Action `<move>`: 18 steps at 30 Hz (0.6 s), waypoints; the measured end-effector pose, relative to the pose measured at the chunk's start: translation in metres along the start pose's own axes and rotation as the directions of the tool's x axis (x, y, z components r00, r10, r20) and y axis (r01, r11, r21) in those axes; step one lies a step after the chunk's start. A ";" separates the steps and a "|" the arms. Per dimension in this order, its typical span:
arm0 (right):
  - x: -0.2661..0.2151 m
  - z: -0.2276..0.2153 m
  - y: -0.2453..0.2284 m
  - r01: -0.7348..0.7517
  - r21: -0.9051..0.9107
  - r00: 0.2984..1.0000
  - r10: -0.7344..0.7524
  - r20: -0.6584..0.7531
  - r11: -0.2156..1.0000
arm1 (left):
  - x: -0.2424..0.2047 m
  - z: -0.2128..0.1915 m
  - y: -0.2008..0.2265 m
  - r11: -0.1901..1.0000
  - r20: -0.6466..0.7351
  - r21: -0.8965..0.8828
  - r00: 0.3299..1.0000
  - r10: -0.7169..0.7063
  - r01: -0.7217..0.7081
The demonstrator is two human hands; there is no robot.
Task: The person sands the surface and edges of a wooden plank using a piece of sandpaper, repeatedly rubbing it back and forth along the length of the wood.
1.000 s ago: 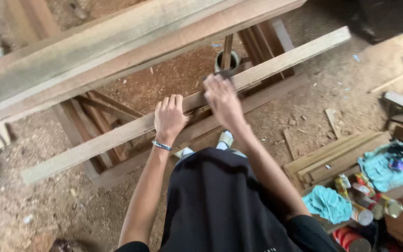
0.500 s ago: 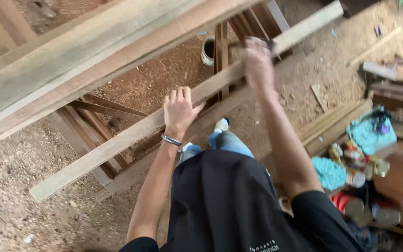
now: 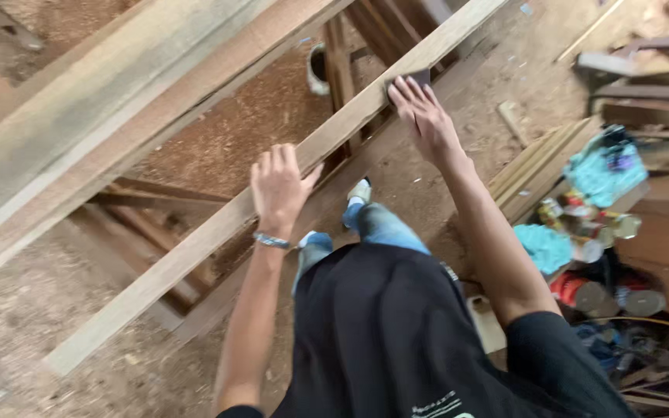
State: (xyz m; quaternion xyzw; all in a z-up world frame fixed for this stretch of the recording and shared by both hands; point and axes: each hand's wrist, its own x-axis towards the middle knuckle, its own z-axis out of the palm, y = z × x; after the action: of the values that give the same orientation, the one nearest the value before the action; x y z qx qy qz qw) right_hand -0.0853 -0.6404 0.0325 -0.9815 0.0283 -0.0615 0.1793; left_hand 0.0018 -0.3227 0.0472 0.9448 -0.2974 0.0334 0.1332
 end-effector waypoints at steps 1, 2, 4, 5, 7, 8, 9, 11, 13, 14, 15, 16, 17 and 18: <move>0.012 -0.001 0.011 -0.021 -0.029 1.000 0.021 -0.014 0.999 | 0.002 0.000 0.001 1.000 0.010 0.000 1.000 0.003 -0.003; 0.033 -0.001 0.021 -0.043 -0.058 0.999 0.041 -0.028 0.997 | 0.004 0.000 0.005 1.000 0.023 0.000 1.000 0.004 -0.004; 0.052 0.010 0.017 -0.096 -0.220 0.994 0.105 0.030 0.971 | 0.003 -0.001 0.003 1.000 0.052 0.025 0.999 0.001 -0.002; 0.062 0.017 0.006 -0.118 -0.364 0.982 0.163 0.096 0.924 | 0.004 -0.002 0.003 1.000 0.047 0.023 0.999 -0.004 0.003; 0.072 0.027 -0.024 -0.404 0.168 0.909 0.374 0.184 0.899 | 0.005 -0.004 0.006 1.000 0.035 0.021 0.999 -0.017 0.016; 0.056 0.028 -0.042 -0.512 0.730 0.839 0.446 0.312 0.453 | 0.005 -0.005 0.008 0.999 0.020 0.037 1.000 -0.021 0.020; 0.047 0.028 -0.055 -0.177 0.449 0.981 0.191 0.014 0.876 | 0.004 -0.007 0.010 0.998 0.005 0.055 1.000 -0.030 0.029; 0.028 0.019 -0.066 0.233 0.027 0.968 -0.230 -0.101 0.972 | 0.001 -0.009 0.015 0.997 -0.025 0.071 0.999 -0.038 0.039; 0.010 -0.001 -0.054 0.297 0.114 0.955 -0.294 -0.038 0.948 | 0.004 -0.011 0.017 0.997 -0.064 0.071 0.997 -0.034 0.039; 0.013 -0.009 -0.042 0.220 0.079 0.975 -0.221 0.005 0.972 | 0.008 -0.012 0.018 0.996 -0.051 0.071 0.998 -0.044 0.048; 0.011 -0.018 -0.027 0.137 0.044 0.989 -0.139 0.053 0.990 | 0.008 -0.012 0.019 0.996 -0.029 0.068 0.998 -0.055 0.057; 0.014 -0.029 -0.004 0.140 0.088 0.990 -0.138 -0.035 0.986 | 0.008 -0.012 0.019 0.996 -0.007 0.066 0.998 -0.066 0.066; 0.019 -0.037 0.017 0.148 0.133 0.984 -0.132 -0.121 0.980 | 0.007 -0.011 0.020 0.996 -0.001 0.055 0.997 -0.076 0.076; 0.024 -0.042 0.034 0.145 0.120 0.981 -0.127 -0.147 0.982 | 0.007 -0.011 0.019 0.995 0.005 0.043 0.996 -0.085 0.085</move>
State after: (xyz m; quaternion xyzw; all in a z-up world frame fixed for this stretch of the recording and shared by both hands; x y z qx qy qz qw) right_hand -0.0678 -0.6887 0.0616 -0.9606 -0.0305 -0.1435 0.2360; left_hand -0.0032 -0.3391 0.0631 0.9594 -0.2566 0.0307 0.1130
